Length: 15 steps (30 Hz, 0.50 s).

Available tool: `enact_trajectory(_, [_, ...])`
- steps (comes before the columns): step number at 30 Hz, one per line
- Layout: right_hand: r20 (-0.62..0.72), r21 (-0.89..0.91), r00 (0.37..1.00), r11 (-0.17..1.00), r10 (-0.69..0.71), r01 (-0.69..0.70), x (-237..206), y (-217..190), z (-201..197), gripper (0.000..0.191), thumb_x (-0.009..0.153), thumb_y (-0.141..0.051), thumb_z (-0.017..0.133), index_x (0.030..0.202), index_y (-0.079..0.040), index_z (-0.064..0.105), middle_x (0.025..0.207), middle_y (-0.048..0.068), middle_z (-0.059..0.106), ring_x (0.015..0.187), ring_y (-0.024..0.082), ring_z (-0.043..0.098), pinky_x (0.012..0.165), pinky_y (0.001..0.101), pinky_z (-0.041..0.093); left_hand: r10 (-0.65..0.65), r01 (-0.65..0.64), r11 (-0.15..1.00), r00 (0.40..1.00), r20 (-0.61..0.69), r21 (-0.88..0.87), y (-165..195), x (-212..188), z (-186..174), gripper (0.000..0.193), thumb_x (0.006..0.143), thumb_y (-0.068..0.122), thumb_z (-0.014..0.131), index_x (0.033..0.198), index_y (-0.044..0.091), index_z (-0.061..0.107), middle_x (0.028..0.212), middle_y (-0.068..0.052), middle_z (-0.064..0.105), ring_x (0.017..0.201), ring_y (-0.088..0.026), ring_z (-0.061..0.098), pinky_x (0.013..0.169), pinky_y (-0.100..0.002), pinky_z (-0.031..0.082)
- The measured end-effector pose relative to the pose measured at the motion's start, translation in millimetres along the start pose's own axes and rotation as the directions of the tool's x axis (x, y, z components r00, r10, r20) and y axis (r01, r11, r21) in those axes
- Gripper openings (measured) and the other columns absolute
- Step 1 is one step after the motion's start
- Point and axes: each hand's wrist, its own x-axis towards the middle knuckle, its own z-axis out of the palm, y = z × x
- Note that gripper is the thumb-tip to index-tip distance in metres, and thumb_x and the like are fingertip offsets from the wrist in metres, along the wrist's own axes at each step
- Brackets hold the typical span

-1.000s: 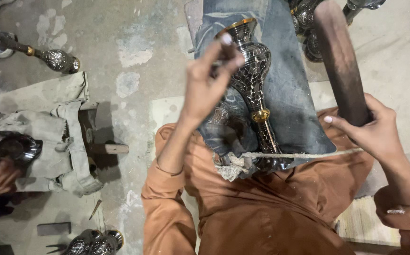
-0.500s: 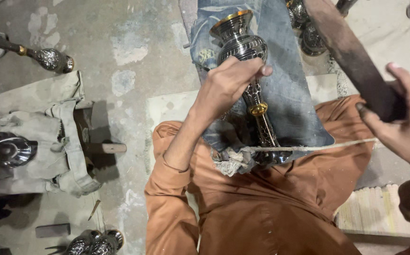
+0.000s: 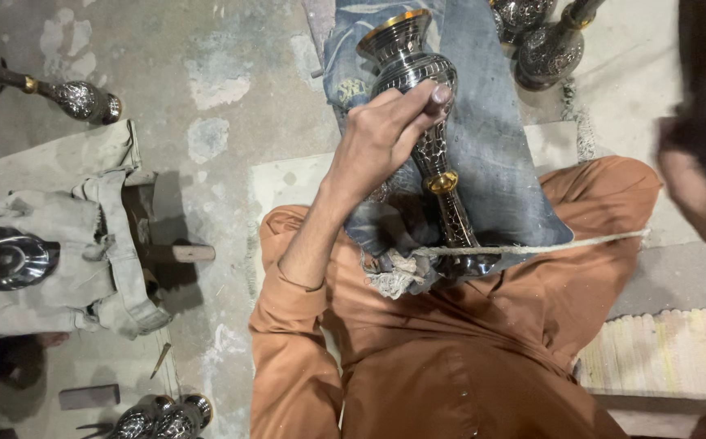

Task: The person sits on the floor and repeatedly hammers a decorative metal vase with a wooden mallet. They rotate the vase to work on different sections of the surface.

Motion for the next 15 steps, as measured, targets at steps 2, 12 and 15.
enact_trajectory(2, [0.018, -0.062, 0.997, 0.996, -0.070, 0.071, 3.2, -9.4, -4.3, 0.050, 0.098, 0.009, 0.069, 0.141, 0.006, 0.044, 0.105, 0.023, 0.061, 0.088, 0.026, 0.065, 0.074, 0.0342, 0.055, 0.013, -0.013, 1.000, 1.000, 0.009, 0.016, -2.1, 0.4, 0.7, 0.039, 0.097, 0.010, 0.075, 0.134, 0.008, 0.065, 0.089, -0.011, 0.071, 0.076, -0.021, 0.068, 0.071, -0.038, 0.058])
enact_trajectory(12, [0.024, -0.166, 0.981, 0.967, -0.192, 0.194, 25.8, -23.0, -12.3, 0.039, 0.099, 0.008, 0.071, 0.133, 0.007, 0.052, 0.098, 0.022, 0.063, 0.084, 0.028, 0.065, 0.072, 0.0364, 0.055, 0.074, -0.073, 0.996, 0.997, 0.027, -0.048, 0.7, 3.5, -4.8, 0.027, 0.098, 0.008, 0.071, 0.125, 0.009, 0.067, 0.097, -0.010, 0.075, 0.083, -0.022, 0.071, 0.078, -0.038, 0.059])
enact_trajectory(15, [-0.009, -0.104, 0.991, 0.986, -0.131, 0.130, 22.3, -20.1, -12.9, 0.035, 0.099, 0.007, 0.071, 0.130, 0.008, 0.054, 0.096, 0.022, 0.064, 0.083, 0.028, 0.066, 0.072, 0.0370, 0.055, 0.067, -0.065, 0.995, 0.997, 0.025, -0.076, 2.2, 4.4, -5.3, 0.020, 0.099, 0.010, 0.070, 0.119, 0.011, 0.068, 0.093, -0.008, 0.075, 0.080, -0.020, 0.071, 0.079, -0.038, 0.059])
